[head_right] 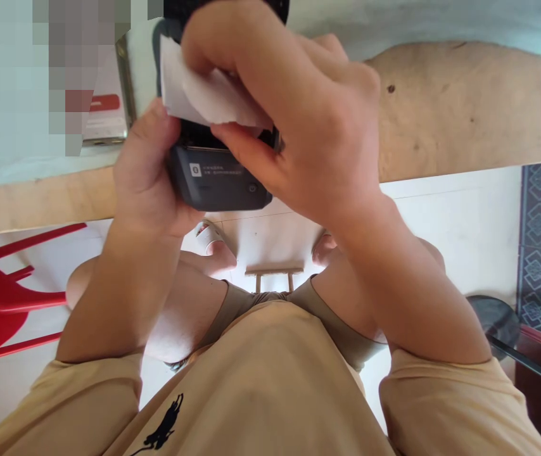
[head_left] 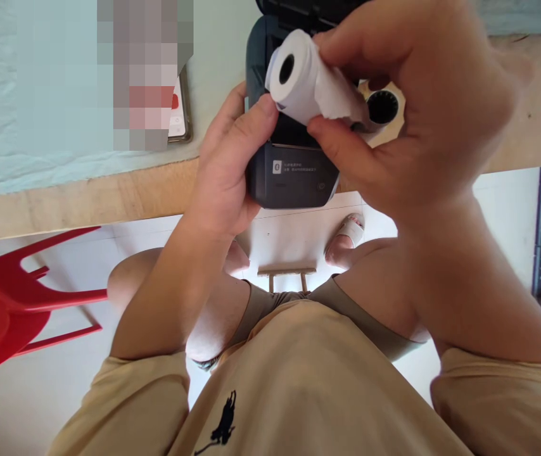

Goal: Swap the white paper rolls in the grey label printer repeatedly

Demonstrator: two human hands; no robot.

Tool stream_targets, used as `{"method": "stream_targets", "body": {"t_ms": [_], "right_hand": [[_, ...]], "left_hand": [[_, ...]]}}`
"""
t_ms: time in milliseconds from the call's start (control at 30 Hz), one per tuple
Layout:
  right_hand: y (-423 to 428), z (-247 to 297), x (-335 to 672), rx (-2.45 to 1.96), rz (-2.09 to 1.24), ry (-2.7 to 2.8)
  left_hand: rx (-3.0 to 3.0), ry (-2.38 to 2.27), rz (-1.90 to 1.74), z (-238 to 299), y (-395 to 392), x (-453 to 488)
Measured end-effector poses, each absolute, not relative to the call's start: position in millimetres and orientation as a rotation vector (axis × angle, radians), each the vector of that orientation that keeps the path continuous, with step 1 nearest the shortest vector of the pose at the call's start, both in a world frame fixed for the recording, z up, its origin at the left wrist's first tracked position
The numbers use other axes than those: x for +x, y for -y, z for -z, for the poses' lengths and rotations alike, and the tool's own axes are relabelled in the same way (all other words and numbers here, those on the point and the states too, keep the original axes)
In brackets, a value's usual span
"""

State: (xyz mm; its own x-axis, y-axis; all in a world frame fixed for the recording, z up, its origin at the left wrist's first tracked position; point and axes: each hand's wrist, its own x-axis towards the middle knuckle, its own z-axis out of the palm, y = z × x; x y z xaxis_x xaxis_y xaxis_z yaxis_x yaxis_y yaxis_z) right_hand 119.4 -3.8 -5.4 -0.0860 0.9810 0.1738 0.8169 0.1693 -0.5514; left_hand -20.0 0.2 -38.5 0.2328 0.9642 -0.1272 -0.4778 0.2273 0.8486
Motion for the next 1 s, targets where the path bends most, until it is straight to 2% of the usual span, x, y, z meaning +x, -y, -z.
{"method": "stream_targets", "body": {"t_ms": [133, 533, 867, 1000], "right_hand": [[0, 7, 119, -1.674, -0.235, 1.99], [6, 5, 118, -1.451, -0.014, 2.149], [8, 10, 127, -1.32, -0.002, 2.491], [8, 6, 127, -1.532, -0.017, 2.359]], "left_hand": [[0.752, -0.735, -1.127, 37, 0, -22], [0.751, -0.718, -1.12, 38, 0, -25], [0.81, -0.778, -1.129, 39, -1, -26], [0.852, -0.72, -1.136, 41, 0, -26]]}}
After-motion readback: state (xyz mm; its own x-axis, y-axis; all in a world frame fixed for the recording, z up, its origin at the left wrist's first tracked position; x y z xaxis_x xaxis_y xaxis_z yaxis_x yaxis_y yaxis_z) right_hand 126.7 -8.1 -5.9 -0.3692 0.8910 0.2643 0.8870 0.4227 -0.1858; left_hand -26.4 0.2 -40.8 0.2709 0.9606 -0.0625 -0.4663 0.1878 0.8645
